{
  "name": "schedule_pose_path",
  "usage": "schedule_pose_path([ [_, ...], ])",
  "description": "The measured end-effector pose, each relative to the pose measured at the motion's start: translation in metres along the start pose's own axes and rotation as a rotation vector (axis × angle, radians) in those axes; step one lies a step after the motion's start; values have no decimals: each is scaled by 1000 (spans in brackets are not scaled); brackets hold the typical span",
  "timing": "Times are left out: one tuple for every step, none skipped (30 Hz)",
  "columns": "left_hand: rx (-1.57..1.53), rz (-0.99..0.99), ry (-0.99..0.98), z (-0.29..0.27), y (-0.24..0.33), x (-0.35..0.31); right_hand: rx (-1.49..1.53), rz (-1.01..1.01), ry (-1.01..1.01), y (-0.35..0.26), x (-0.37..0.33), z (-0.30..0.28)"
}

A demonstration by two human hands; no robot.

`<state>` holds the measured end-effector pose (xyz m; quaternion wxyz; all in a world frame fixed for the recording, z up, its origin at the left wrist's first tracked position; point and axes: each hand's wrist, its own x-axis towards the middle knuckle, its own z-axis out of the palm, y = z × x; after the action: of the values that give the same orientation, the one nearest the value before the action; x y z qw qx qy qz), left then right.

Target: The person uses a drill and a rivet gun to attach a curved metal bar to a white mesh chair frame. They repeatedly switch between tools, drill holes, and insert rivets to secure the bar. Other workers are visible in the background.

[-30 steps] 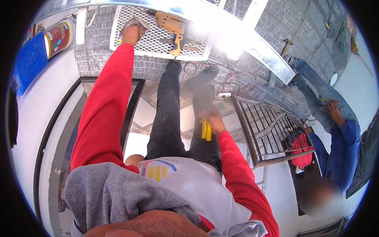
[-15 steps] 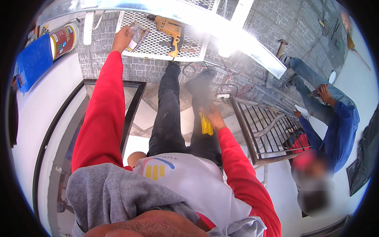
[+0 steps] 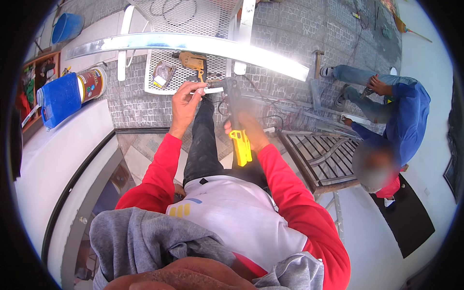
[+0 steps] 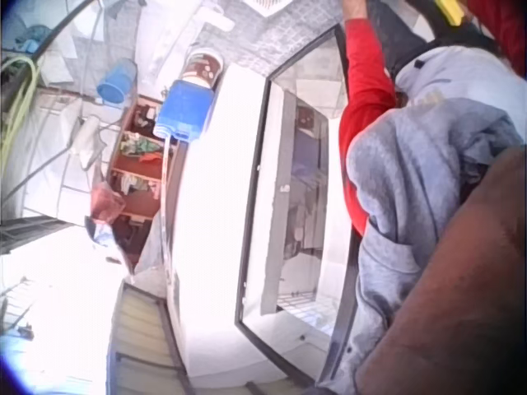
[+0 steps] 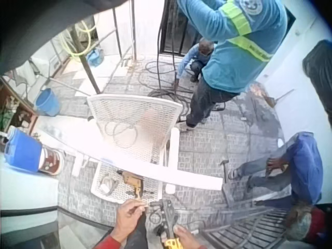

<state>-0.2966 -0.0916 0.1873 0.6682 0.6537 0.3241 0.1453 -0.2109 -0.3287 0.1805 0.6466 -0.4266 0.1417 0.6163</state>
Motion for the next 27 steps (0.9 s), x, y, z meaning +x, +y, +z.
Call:
schedule_pose_path([
  [14, 23, -14, 2, 11, -2, 2, -11, -6, -3, -7, 1],
  [28, 46, -28, 4, 20, -3, 1, -20, -14, -6, -13, 1],
  [43, 68, -38, 6, 26, -5, 0, -31, -23, -9, -18, 0],
  [26, 83, -33, 9, 32, -7, -5, -41, -35, -11, -22, -1],
  [10, 99, -24, 11, 37, -9, -9, -54, -52, -13, -26, -2],
  [-5, 116, -15, 13, 42, -10, -24, -61, -53, -15, -30, -3],
  [35, 128, -20, 15, 46, -11, -40, -71, -58, -16, -33, -4],
  [76, 143, -23, 17, 51, -12, -59, -80, -65, -18, -36, -5],
  [115, 158, -27, 19, 56, -13, -62, -86, -77, -19, -39, -5],
  [167, 193, -23, 20, 61, -14, -69, -92, -89, -21, -41, -6],
  [218, 227, -18, 21, 67, -16, -83, -95, -98, -22, -44, -6],
  [269, 260, -12, 23, 73, -17, -89, -109, -108, -23, -47, -5],
  [331, 308, 3, 25, 78, -20, -101, -120, -114, -24, -50, -3],
  [393, 356, 18, 27, 84, -21, -121, -121, -113, -25, -54, -1],
  [448, 405, 52, 28, 89, -23, -142, -143, -103, -27, -58, 0],
  [399, 365, 31, 31, 93, -25, -168, -150, -82, -28, -62, 2],
  [345, 320, 29, 32, 97, -25, -190, -146, -43, -29, -65, 4],
  [286, 275, -8, 32, 100, -26, -171, -172, -83, -30, -69, 6],
  [198, 274, -50, 32, 103, -24, -146, -190, -103, -30, -73, 8],
  [51, 167, -113, 31, 106, -20, -119, -224, -160, -33, -73, 10],
  [-88, 89, -183, 31, 110, -11, -129, -234, -124, -35, -73, 12],
  [-135, 118, -199, 33, 115, -4, -134, -257, -124, -37, -72, 14],
  [-80, 110, -188, 37, 119, 1, -141, -283, -114, -40, -70, 17],
  [-73, 187, -184, 46, 124, 6, -131, -326, -105, -42, -68, 19],
  [-8, 205, -151, 55, 131, 10, -128, -373, -92, -47, -64, 23],
  [-5, 335, -150, 64, 138, 13, -125, -423, -77, -50, -63, 27],
  [17, 450, -146, 74, 145, 12, -68, -462, -101, -52, -64, 31],
])
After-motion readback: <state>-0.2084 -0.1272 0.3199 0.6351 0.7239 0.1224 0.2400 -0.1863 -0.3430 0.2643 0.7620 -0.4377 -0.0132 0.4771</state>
